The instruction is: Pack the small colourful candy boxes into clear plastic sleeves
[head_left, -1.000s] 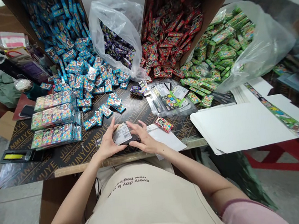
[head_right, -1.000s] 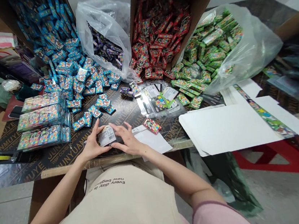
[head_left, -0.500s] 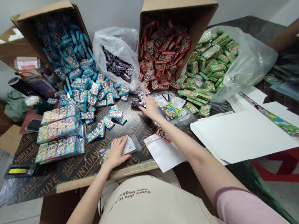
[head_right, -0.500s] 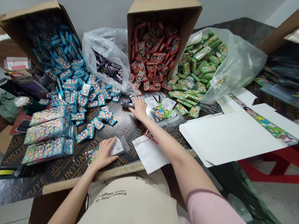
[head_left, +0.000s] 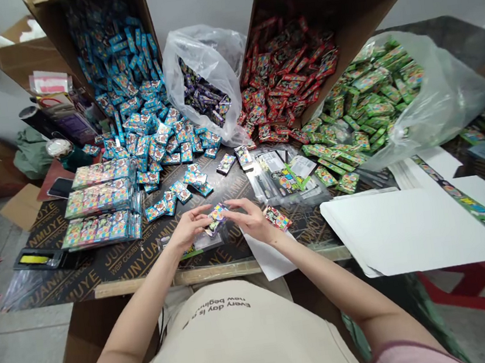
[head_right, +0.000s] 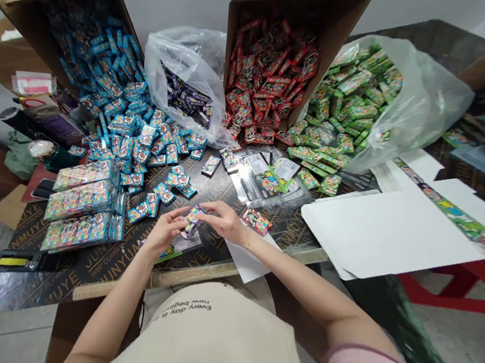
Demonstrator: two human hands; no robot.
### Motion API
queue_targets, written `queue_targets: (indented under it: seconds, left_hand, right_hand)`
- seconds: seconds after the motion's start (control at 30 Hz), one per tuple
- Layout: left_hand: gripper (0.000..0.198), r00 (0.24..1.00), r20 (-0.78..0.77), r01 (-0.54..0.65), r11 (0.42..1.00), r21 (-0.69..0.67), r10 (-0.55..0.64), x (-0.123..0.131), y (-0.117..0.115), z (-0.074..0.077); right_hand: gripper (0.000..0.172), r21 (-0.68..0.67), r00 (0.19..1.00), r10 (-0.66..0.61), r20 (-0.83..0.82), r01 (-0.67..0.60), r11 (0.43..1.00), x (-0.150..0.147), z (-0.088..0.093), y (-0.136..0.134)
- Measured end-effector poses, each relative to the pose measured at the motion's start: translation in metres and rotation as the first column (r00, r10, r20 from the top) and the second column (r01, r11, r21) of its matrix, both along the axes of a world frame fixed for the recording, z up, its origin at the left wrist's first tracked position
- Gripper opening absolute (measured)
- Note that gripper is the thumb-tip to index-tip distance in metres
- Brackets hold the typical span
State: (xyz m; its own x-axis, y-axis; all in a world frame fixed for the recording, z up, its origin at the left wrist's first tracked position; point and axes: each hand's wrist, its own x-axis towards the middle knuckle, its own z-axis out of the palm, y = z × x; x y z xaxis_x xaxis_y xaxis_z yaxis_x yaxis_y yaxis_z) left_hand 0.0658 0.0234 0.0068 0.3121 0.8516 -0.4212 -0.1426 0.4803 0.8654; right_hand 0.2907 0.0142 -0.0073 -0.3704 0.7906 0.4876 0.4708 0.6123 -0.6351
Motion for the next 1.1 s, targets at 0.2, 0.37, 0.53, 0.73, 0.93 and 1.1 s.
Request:
queue_targets:
  seconds: [0.2, 0.37, 0.53, 0.73, 0.93, 1.1]
  left_hand:
    - [0.044, 0.981, 0.043, -0.193, 0.976, 0.104, 0.189, 0.024, -0.011, 0.000]
    - [0.047, 0.982, 0.052, -0.181, 0.983, 0.001, 0.181, 0.029, -0.027, 0.009]
    - [0.049, 0.990, 0.039, -0.132, 0.989, -0.067, 0.135, 0.021, -0.036, 0.017]
    - [0.030, 0.930, -0.276, -0.157, 0.941, 0.298, 0.243, 0.025, -0.046, 0.014]
    - [0.051, 0.987, -0.005, -0.158, 0.986, 0.060, 0.159, 0.029, -0.047, 0.024]
    - [0.059, 0.969, 0.199, -0.111, 0.976, -0.186, 0.148, 0.026, -0.041, 0.028]
  right_hand:
    - [0.050, -0.398, 0.886, -0.251, -0.389, 0.083, 0.913, -0.011, 0.018, -0.015]
    - [0.044, -0.616, 0.829, -0.364, -0.424, 0.030, 0.787, -0.024, 0.009, -0.026]
    - [0.044, -0.627, 0.856, -0.316, -0.408, -0.011, 0.779, -0.024, 0.006, -0.029]
    - [0.089, -0.158, 0.975, -0.088, 0.204, 0.121, 0.980, -0.028, 0.027, -0.037]
    - [0.089, -0.167, 0.978, -0.184, -0.102, 0.165, 0.972, -0.035, 0.023, -0.040]
    - [0.086, -0.086, 0.976, -0.207, -0.070, 0.201, 0.976, -0.033, 0.017, -0.044]
